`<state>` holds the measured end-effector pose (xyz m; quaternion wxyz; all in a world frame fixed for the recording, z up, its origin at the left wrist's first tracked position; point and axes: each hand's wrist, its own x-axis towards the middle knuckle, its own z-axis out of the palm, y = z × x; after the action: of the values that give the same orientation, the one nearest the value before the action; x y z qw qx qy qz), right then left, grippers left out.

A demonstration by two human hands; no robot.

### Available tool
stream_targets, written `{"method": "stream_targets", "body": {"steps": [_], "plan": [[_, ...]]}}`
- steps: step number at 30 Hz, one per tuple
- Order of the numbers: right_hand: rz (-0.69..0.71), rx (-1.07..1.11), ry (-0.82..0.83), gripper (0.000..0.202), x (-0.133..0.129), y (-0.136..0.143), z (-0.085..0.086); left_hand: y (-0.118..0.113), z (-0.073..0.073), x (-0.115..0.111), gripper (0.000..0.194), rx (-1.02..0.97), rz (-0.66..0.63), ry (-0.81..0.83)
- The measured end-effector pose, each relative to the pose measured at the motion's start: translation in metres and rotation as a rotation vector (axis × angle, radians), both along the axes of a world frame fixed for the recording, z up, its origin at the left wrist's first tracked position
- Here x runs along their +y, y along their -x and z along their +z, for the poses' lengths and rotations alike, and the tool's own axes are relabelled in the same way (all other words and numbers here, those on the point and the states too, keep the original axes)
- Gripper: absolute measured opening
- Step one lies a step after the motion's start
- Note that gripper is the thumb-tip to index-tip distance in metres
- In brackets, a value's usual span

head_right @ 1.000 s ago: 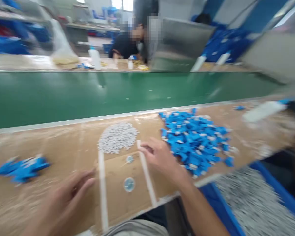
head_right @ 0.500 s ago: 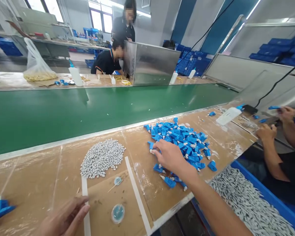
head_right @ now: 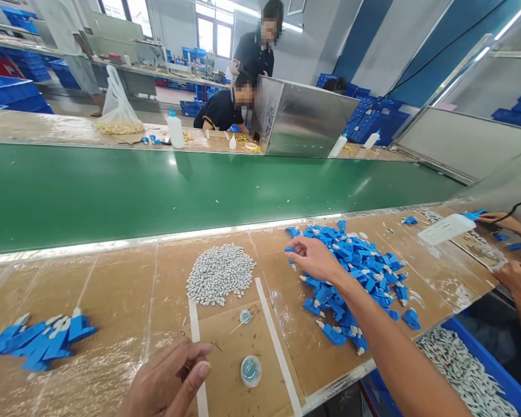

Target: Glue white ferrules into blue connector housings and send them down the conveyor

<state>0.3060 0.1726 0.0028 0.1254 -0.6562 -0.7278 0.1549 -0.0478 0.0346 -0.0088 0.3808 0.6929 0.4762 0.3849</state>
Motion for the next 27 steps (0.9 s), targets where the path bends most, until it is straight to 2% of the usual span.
{"method": "stream_targets", "body": {"steps": [3, 4, 6, 8, 10, 12, 15, 17, 20, 24, 27], "plan": [[0.006, 0.333, -0.077, 0.026, -0.041, 0.028, 0.012, -0.017, 0.020, -0.006, 0.020, -0.179, 0.003, 0.107], [0.004, 0.573, -0.117, 0.023, -0.057, 0.043, 0.013, -0.026, 0.024, -0.008, 0.024, -0.258, 0.003, 0.154], [0.032, 0.987, -0.160, 0.023, -0.089, 0.076, 0.011, -0.047, 0.028, -0.012, 0.036, -0.434, 0.006, 0.257], [0.062, 1.137, -0.237, 0.022, -0.116, 0.105, 0.008, -0.068, 0.026, -0.014, 0.045, -0.602, 0.018, 0.355], [0.099, 1.132, -0.336, 0.019, -0.134, 0.123, 0.004, -0.083, 0.022, -0.017, 0.044, -0.730, 0.056, 0.422], [0.169, 1.064, -0.395, 0.017, -0.144, 0.124, 0.000, -0.090, 0.018, -0.020, 0.037, -0.801, 0.103, 0.446], [0.257, 0.940, -0.267, 0.028, -0.150, 0.102, -0.005, -0.084, 0.010, -0.024, 0.029, -0.801, 0.175, 0.392], [0.220, 0.843, -0.122, 0.034, -0.152, 0.083, -0.011, -0.074, 0.003, -0.025, 0.025, -0.788, 0.239, 0.372], [0.104, 0.699, 0.004, 0.023, -0.159, 0.068, -0.027, -0.063, -0.011, -0.027, 0.024, -0.832, 0.291, 0.458], [0.021, 0.766, 0.114, 0.026, -0.166, 0.078, -0.053, -0.058, -0.027, -0.033, 0.027, -0.855, 0.295, 0.577], [0.023, 0.830, 0.113, 0.027, -0.167, 0.087, -0.060, -0.056, -0.034, -0.039, 0.026, -0.815, 0.317, 0.598]]}}
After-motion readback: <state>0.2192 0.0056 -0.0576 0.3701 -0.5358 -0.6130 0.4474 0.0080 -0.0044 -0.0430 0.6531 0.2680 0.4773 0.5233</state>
